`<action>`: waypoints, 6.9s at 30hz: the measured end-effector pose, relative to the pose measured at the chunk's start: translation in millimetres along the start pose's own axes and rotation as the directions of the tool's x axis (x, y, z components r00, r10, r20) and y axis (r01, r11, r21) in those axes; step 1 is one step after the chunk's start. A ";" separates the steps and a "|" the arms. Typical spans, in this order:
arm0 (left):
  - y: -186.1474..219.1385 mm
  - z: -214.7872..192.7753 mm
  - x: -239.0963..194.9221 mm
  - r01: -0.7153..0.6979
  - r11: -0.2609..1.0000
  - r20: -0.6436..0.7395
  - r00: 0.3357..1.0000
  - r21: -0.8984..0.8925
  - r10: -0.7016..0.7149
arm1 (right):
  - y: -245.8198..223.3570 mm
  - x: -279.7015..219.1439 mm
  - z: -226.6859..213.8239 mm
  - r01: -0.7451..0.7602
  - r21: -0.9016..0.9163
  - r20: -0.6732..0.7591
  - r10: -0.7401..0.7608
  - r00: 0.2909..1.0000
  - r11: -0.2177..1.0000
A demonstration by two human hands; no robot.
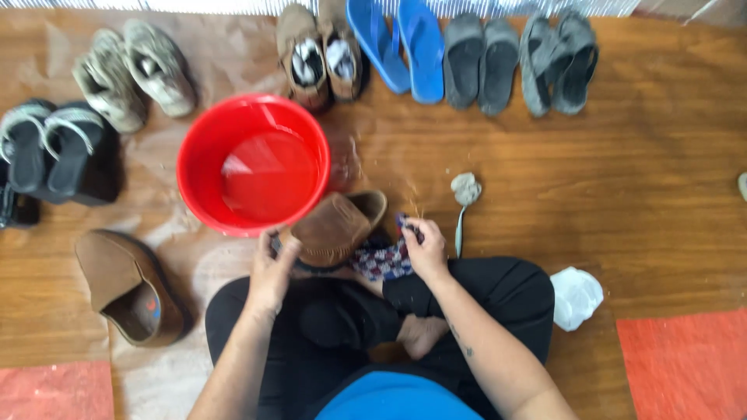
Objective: The person scrubs a brown loafer with a toothbrush and water, then wipes it with a cloth. They repeat the scrubbing and wiping process on different parts of the shoe, including the sole and upper.
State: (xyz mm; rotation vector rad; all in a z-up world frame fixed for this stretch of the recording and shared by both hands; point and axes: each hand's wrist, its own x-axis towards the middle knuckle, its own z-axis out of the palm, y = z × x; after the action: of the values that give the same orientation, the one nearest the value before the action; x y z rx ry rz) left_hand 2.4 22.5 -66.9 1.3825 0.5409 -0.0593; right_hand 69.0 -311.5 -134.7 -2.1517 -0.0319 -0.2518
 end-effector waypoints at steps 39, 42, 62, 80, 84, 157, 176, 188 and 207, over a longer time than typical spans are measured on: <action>40.0 17.9 -57.3 -0.614 0.213 0.416 0.711 0.760 0.567 | -42.2 -23.3 -35.4 -0.347 0.254 -0.007 0.360 0.933 0.903; 35.1 10.5 -44.9 -0.674 0.113 0.496 0.636 0.730 0.591 | -43.6 -25.3 -33.4 -0.331 0.315 0.013 0.345 0.939 0.890; 84.4 25.3 -45.2 -0.638 -0.185 0.663 0.699 0.748 0.267 | -66.6 -18.6 -44.5 -0.435 0.572 0.087 0.476 0.875 0.695; 38.4 28.6 -48.5 -0.161 0.436 0.116 0.985 0.885 0.128 | -132.4 -34.9 8.4 0.252 0.237 0.094 -0.281 0.955 0.938; 35.8 23.8 -46.3 -0.237 0.407 0.163 0.964 0.882 0.208 | -112.0 -32.8 26.0 0.410 0.234 0.099 -0.441 0.892 0.881; 35.6 34.9 -47.8 -0.182 0.173 0.174 0.983 0.968 0.061 | -51.6 2.2 37.0 0.302 0.136 0.160 -0.322 0.933 0.944; 41.6 39.6 -49.7 -0.232 0.144 0.217 0.970 0.962 0.110 | -7.1 16.5 50.1 0.220 0.023 0.106 -0.221 0.969 0.975; 30.7 34.2 -46.6 -0.239 0.127 0.228 0.969 0.963 0.096 | -68.5 -25.8 25.3 0.475 0.128 0.300 -0.491 0.818 0.871; 22.0 26.6 -40.6 -0.314 0.126 0.295 0.944 0.941 0.151 | -18.8 61.4 -60.8 0.036 -0.009 0.059 -0.035 0.998 0.999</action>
State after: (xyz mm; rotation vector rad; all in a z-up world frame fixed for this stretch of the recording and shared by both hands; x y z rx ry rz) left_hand -16.8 -8.9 -28.3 2.7914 0.0634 -0.2954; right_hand 116.6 -355.6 -74.6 -2.1698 -0.1028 -0.2091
